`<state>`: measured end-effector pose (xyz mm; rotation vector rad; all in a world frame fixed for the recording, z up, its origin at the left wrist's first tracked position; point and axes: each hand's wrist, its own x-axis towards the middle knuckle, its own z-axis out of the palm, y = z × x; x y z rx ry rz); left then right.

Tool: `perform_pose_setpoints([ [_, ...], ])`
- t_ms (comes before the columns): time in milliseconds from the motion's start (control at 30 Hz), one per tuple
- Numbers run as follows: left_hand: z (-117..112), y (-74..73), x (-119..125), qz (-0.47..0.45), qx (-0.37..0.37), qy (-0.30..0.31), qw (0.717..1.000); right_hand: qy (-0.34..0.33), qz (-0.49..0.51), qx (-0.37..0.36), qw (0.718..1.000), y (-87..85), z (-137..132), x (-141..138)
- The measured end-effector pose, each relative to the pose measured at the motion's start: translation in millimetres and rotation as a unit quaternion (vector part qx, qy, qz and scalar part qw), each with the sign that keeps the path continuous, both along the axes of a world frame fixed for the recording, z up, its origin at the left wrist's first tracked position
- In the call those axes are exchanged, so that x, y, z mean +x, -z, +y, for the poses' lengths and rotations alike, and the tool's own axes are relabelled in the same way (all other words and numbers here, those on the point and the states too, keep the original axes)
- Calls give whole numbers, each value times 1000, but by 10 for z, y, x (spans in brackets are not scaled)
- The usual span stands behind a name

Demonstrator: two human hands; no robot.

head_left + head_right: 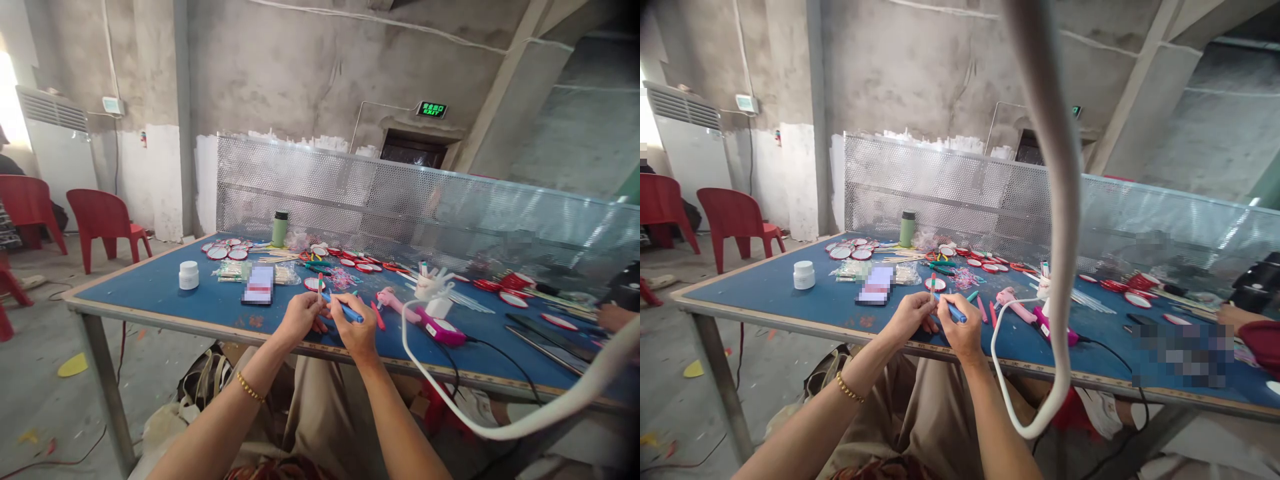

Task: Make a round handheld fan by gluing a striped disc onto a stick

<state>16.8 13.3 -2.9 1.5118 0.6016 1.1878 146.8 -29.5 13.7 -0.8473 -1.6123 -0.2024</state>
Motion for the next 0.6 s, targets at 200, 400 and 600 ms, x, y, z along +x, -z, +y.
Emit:
perform_pose_setpoints([
  [200, -4, 0, 4, 1, 5, -5, 1000, 3, -18, 0, 1000, 8, 9, 0],
  [400, -7, -4, -3, 4, 3, -3, 1000, 9, -1, -8, 1000, 14, 18, 4],
  [600, -12, -15, -8, 11, 9, -13, 1000, 4, -15, -8, 1000, 4, 14, -6],
])
